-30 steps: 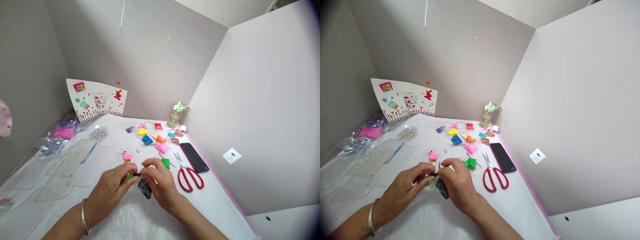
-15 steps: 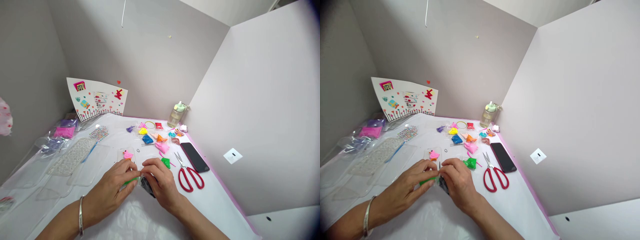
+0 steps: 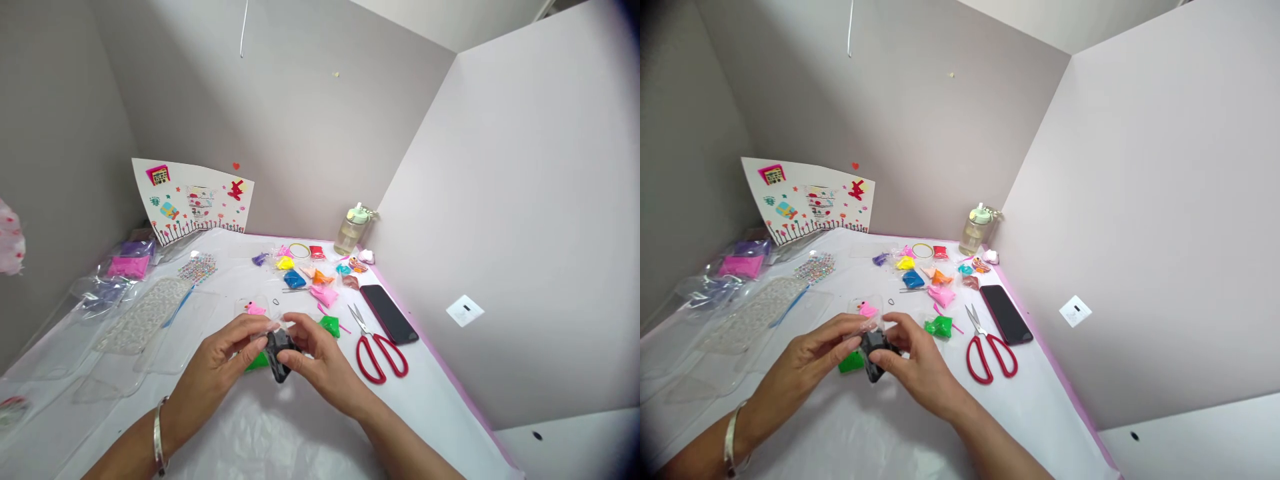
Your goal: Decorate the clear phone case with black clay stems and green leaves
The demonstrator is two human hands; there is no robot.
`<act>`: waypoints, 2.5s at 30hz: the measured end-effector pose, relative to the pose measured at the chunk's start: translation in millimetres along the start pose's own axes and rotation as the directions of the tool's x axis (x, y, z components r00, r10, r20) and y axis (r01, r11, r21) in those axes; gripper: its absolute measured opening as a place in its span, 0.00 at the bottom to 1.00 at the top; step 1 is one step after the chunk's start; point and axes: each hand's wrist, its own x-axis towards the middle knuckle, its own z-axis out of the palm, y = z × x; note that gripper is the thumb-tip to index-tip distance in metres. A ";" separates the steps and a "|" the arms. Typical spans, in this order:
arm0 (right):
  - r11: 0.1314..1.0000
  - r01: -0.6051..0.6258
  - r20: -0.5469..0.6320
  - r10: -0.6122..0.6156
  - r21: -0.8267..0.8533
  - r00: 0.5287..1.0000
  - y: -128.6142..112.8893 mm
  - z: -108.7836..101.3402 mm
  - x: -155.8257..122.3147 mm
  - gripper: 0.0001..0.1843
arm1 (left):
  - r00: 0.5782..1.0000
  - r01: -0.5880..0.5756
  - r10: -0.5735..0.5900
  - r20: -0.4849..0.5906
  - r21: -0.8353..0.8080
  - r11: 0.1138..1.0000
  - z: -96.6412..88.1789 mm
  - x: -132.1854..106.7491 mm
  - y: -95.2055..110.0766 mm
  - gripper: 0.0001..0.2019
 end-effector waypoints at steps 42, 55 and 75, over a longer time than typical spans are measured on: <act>1.000 -0.021 -0.134 0.019 -0.012 0.991 -0.5 5.4 -0.8 0.08 | 0.975 0.218 -0.211 0.072 -0.127 0.968 1.5 2.1 2.1 0.11; 0.999 -0.011 -0.138 0.003 -0.054 0.990 -1.6 7.4 -1.1 0.07 | 0.985 0.169 -0.168 0.036 -0.048 0.984 3.7 -0.1 3.5 0.11; 0.995 -0.016 -0.225 -0.007 -0.102 0.974 -5.8 7.0 -0.9 0.06 | 0.986 0.168 -0.168 0.022 -0.016 0.986 4.3 -1.1 3.5 0.10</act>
